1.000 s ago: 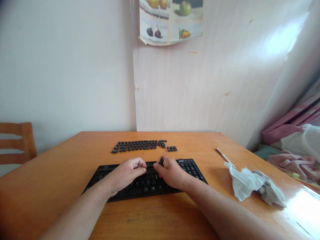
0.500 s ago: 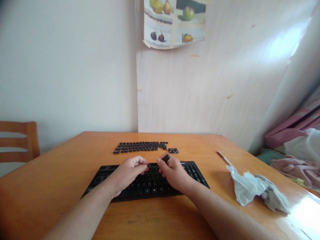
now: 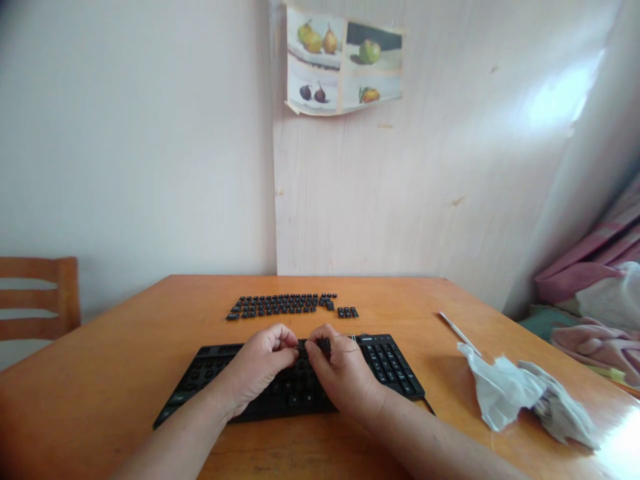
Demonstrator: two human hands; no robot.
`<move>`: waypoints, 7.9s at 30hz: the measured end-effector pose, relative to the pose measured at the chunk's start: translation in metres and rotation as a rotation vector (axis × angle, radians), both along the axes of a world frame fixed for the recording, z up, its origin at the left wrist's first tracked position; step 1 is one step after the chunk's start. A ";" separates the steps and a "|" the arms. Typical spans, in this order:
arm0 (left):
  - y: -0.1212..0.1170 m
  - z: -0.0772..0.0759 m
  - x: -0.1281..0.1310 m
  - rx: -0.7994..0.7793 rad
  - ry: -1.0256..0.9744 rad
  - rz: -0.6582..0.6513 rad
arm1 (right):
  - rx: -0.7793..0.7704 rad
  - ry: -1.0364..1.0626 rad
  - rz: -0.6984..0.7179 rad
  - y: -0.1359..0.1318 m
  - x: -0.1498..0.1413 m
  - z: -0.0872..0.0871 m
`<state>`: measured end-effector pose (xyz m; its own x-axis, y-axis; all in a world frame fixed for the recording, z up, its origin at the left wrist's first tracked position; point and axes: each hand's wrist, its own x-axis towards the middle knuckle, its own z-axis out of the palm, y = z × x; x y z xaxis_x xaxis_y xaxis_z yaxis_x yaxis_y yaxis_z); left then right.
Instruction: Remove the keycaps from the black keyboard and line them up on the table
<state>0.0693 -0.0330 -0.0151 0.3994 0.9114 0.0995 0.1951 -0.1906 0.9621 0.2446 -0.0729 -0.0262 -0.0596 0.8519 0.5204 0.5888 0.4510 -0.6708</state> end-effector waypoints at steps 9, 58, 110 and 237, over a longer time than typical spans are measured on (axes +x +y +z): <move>0.002 0.001 -0.002 -0.056 -0.065 0.005 | 0.142 -0.227 0.004 0.000 0.009 0.012; 0.016 0.020 -0.028 0.012 -0.096 0.191 | -0.399 -0.717 -0.310 0.146 0.051 0.001; 0.008 0.014 -0.017 0.046 0.089 0.024 | -0.457 0.157 0.065 0.013 0.049 0.048; 0.010 0.027 -0.027 -0.007 -0.249 0.236 | -0.380 -0.567 -0.222 0.157 0.080 -0.001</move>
